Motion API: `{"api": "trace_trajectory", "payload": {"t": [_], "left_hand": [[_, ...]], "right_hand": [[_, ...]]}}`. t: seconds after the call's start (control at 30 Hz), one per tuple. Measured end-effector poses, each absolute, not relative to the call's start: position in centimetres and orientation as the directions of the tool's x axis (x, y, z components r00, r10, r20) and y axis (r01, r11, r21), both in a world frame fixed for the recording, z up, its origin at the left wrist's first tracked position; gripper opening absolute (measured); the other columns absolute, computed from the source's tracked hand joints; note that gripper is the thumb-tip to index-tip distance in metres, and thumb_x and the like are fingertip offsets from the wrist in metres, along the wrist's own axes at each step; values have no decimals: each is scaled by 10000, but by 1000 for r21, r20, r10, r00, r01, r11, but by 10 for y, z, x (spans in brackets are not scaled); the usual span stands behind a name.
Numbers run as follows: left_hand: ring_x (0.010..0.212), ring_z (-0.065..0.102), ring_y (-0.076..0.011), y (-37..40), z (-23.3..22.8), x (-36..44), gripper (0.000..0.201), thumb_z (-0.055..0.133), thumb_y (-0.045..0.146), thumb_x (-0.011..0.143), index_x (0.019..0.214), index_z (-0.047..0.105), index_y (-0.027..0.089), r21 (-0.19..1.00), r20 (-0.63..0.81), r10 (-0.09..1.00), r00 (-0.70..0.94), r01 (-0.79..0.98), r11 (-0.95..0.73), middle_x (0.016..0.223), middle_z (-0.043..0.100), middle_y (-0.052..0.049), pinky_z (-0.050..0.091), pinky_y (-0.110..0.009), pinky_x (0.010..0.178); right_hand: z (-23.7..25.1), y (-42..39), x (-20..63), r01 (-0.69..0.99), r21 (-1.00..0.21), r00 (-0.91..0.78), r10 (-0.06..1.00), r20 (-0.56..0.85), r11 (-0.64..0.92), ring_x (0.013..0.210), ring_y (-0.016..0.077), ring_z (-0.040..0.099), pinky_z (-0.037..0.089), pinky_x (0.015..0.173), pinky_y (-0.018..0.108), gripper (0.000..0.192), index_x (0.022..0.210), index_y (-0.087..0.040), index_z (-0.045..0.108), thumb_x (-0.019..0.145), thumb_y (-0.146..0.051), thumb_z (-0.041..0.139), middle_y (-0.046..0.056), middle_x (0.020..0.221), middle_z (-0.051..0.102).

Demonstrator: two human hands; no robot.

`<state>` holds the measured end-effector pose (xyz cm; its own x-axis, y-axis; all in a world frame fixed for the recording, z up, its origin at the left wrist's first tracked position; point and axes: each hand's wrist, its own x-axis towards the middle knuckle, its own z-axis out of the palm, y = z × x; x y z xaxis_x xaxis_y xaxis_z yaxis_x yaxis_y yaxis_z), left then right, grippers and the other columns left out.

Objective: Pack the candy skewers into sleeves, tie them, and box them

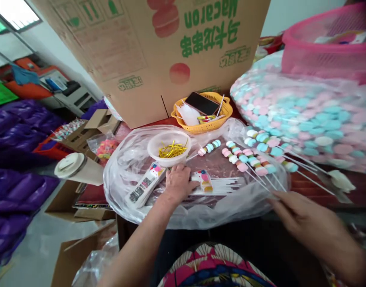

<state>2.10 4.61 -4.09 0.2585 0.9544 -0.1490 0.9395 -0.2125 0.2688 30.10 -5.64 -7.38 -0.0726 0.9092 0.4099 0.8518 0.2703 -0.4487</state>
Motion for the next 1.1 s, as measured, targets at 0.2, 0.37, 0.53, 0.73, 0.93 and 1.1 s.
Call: {"api": "trace_trajectory", "payload": {"t": [0.2,0.37,0.53,0.73,0.93,1.1], "left_hand": [[867,639,-173,53,-55,11,198,562,296,873,778,705,198,418,-143,937,319,878,-235,871,726,-18,403,-320,856],[831,635,-200,44,-61,6,146,624,275,828,728,696,197,466,-21,923,385,820,-332,799,721,-20,355,-374,836],[884,610,-213,43,-36,5,203,513,192,889,820,701,222,368,282,716,639,617,-696,897,720,-29,339,-422,891],[994,609,-225,34,-8,14,202,518,177,882,1008,672,215,454,330,645,689,483,-748,1082,687,-68,419,-391,889],[625,582,-115,29,-21,25,152,547,205,879,756,628,167,806,60,842,537,471,-358,683,652,7,439,-216,603],[727,614,-138,33,-13,24,192,504,282,912,840,651,183,835,-43,786,617,454,-311,784,690,-9,466,-246,690]], "right_hand": [[-82,-9,228,800,-500,-233,940,251,332,735,206,638,506,656,332,251,872,-179,660,927,-269,433,74,812,651],[-93,-2,233,795,-531,-237,956,176,294,692,210,611,501,620,347,247,813,-161,644,909,-251,435,80,773,618],[-59,-6,221,764,-467,-191,846,497,446,1082,301,547,477,886,472,391,1199,-113,561,877,-334,561,184,1160,603],[-41,-3,197,502,-729,-154,878,454,465,655,133,535,443,621,262,177,761,-185,577,902,-157,473,7,676,576],[-43,-3,211,352,-921,-129,983,128,166,700,132,537,420,632,245,123,792,-181,575,845,-291,592,1,750,587],[-40,-6,217,276,-957,-190,981,40,92,628,114,470,390,575,227,184,723,-182,534,857,-307,545,-25,668,524]]}}
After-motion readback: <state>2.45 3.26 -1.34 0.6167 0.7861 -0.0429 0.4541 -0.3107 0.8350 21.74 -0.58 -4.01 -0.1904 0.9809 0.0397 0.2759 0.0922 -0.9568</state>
